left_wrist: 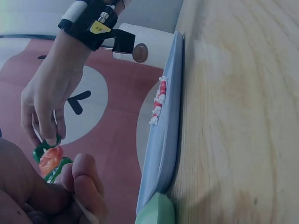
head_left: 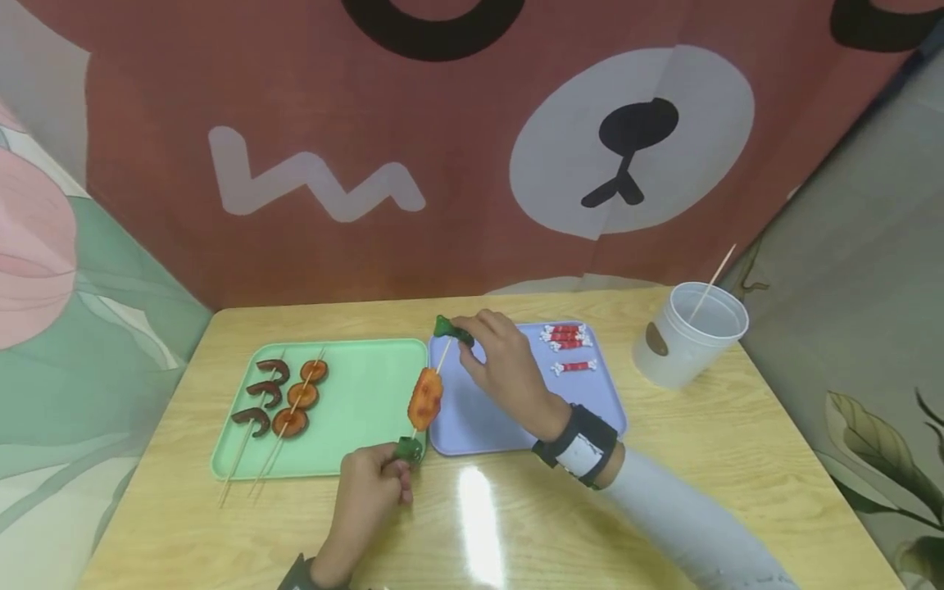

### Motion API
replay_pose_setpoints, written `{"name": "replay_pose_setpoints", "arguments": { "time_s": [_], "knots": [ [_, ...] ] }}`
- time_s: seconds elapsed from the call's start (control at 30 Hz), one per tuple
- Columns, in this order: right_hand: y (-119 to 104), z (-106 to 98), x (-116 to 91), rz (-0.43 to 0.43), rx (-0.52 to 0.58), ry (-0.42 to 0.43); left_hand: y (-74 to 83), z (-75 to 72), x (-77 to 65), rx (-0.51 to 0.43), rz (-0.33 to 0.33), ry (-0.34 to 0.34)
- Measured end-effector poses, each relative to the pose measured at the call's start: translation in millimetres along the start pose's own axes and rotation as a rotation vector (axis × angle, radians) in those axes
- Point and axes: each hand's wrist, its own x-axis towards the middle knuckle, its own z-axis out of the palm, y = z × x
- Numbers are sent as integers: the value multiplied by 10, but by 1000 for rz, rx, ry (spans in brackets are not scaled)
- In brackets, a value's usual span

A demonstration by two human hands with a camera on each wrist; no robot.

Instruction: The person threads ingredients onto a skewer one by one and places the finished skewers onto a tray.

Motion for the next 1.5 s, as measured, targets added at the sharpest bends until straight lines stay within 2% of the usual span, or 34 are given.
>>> {"name": "replay_pose_setpoints", "arguments": {
  "time_s": [0.27,0.43,0.53,0.63,0.77,0.9,1.0,1.1,1.27,1.37,1.43,1.5],
  "knots": [
    [-91,210,-110,-55,-26,-25,-27,-62,-23,105,29,56],
    [-109,335,-165,-69,10,-68,6,-143,3,106,34,47],
    [-94,350,-142,-12,64,-91,-4,-225,50,99,36,42],
    [-65,284,-96,54,109,-162,-80,-352,114,73,-9,39],
    [46,120,-54,193,150,-262,-280,-574,179,68,-113,42],
    [244,-13,-56,316,203,-299,-480,-766,254,70,-158,32],
    [373,-79,-102,360,233,-324,-589,-874,334,15,-195,6],
    [504,-174,-190,390,234,-332,-665,-919,428,-42,-242,-31],
    [703,-357,-330,428,220,-309,-720,-977,420,-66,-277,-68],
    [810,-488,-407,440,198,-265,-674,-1017,397,2,-275,-73],
    [868,-591,-450,448,182,-228,-623,-1042,400,109,-250,-73],
    [931,-706,-483,458,156,-177,-563,-1064,406,264,-203,-62]
  ]
}}
